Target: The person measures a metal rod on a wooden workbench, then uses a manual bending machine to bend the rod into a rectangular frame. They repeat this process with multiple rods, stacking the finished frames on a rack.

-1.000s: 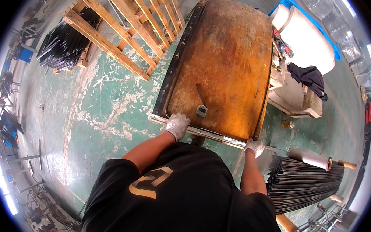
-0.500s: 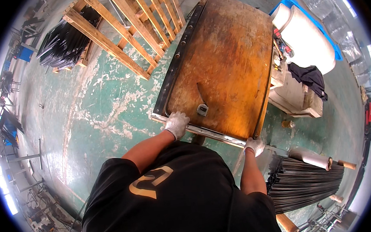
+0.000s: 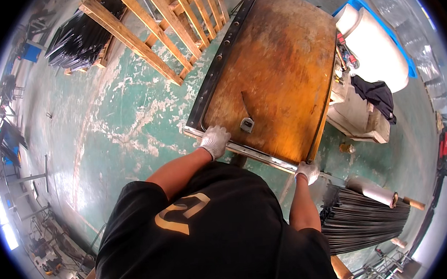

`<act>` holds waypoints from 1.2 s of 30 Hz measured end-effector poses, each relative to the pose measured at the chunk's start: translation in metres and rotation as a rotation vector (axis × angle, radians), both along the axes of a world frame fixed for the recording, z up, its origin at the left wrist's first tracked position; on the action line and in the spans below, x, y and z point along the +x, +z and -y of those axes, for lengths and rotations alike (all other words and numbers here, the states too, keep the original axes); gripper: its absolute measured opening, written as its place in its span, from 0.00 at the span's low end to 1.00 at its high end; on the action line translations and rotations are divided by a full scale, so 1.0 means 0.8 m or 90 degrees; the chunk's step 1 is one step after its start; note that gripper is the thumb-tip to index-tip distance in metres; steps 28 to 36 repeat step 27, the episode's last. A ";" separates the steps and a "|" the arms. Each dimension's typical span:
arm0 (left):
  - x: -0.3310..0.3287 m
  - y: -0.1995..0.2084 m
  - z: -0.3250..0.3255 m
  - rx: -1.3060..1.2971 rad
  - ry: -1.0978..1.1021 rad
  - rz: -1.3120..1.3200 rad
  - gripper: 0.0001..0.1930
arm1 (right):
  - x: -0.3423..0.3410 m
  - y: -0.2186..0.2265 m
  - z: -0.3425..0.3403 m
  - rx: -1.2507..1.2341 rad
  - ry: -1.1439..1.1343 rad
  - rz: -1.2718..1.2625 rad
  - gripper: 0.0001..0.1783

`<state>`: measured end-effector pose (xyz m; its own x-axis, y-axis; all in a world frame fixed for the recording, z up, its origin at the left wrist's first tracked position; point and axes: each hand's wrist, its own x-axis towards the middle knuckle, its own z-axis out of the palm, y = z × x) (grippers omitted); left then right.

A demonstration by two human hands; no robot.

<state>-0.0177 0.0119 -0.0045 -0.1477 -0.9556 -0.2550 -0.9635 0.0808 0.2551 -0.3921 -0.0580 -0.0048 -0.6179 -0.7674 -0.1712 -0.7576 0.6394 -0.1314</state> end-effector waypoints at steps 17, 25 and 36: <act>-0.002 0.007 -0.001 0.021 0.017 -0.013 0.09 | 0.005 0.008 -0.001 0.015 0.015 0.008 0.20; -0.003 0.016 0.001 0.049 0.023 -0.041 0.10 | -0.004 0.007 0.001 0.025 0.030 0.023 0.22; -0.003 0.016 0.002 0.062 0.024 -0.048 0.10 | -0.009 0.005 0.003 0.031 0.041 0.028 0.23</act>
